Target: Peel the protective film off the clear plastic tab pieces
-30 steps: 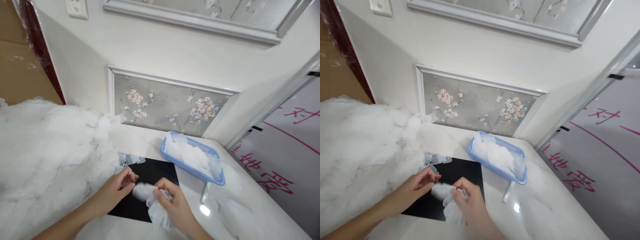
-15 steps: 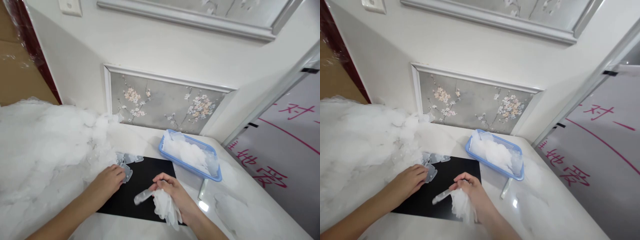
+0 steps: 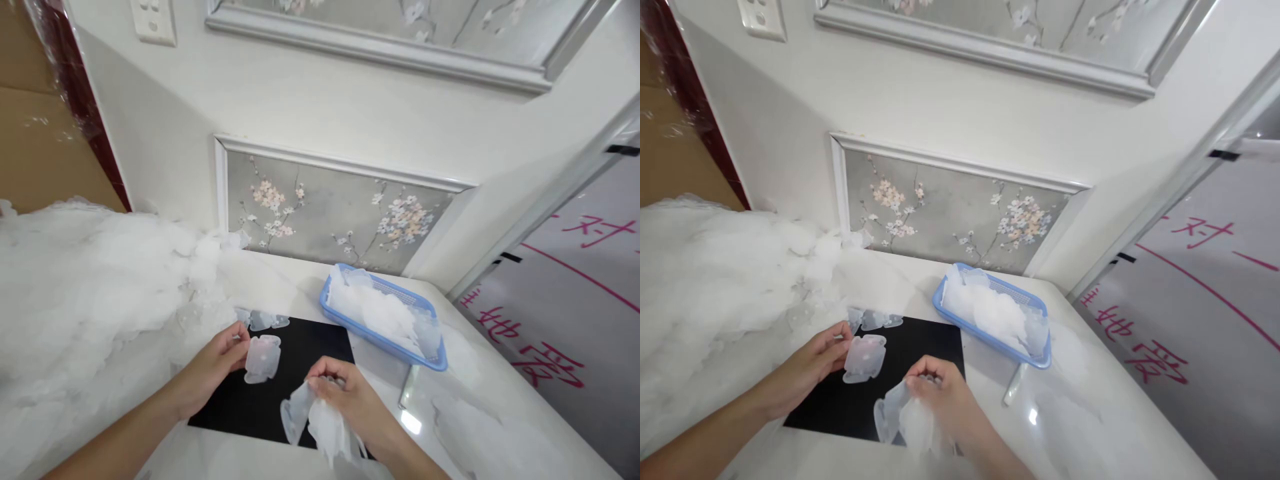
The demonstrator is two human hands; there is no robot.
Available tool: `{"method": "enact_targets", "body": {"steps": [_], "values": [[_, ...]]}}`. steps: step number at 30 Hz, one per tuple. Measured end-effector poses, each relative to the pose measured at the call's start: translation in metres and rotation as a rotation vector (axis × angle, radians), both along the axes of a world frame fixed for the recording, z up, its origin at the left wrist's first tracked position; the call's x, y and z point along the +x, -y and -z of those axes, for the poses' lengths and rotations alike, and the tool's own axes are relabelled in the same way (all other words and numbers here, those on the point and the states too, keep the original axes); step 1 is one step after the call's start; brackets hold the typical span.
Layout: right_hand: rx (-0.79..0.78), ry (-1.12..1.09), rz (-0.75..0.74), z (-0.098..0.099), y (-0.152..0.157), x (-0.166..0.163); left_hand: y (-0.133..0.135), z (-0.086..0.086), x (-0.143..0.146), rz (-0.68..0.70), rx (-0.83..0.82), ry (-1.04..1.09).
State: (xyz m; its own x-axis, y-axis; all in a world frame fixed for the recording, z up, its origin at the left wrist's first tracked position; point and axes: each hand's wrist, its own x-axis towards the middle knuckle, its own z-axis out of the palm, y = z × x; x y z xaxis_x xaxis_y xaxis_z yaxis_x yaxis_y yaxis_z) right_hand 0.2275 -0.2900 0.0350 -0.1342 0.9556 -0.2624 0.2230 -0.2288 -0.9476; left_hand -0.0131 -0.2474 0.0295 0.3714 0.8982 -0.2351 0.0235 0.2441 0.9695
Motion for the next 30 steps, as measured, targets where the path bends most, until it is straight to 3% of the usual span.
{"method": "enact_targets", "body": {"steps": [4, 7, 10, 15, 18, 21, 25, 27, 30], "values": [[0.01, -0.052, -0.005, 0.001, -0.001, 0.003, 0.003, -0.002, 0.005, 0.021, -0.225, 0.315], [0.162, 0.121, 0.005, 0.004, 0.0, 0.002, 0.006, -0.002, 0.007, 0.033, -0.269, 0.39], [0.407, 0.371, 0.009, 0.01, 0.004, -0.001, 0.008, -0.001, 0.009, 0.055, -0.279, 0.437], [1.002, 0.687, -0.161, 0.022, 0.01, -0.007, 0.015, -0.005, 0.014, 0.109, -0.304, 0.462], [1.142, 0.727, -0.173, 0.023, 0.011, -0.01, 0.018, -0.008, 0.017, 0.133, -0.303, 0.451], [0.964, 0.535, -0.109, 0.019, 0.013, -0.012, 0.018, -0.007, 0.016, 0.164, -0.18, 0.282], [0.236, 0.147, 0.052, 0.009, 0.011, -0.01, 0.003, 0.008, 0.0, 0.16, 0.428, -0.44], [-0.049, -0.057, 0.073, 0.004, 0.009, -0.008, -0.009, 0.018, -0.012, 0.166, 0.682, -0.788], [-0.262, -0.258, 0.137, 0.0, 0.009, -0.007, -0.024, 0.028, -0.031, 0.23, 0.769, -1.027]]}}
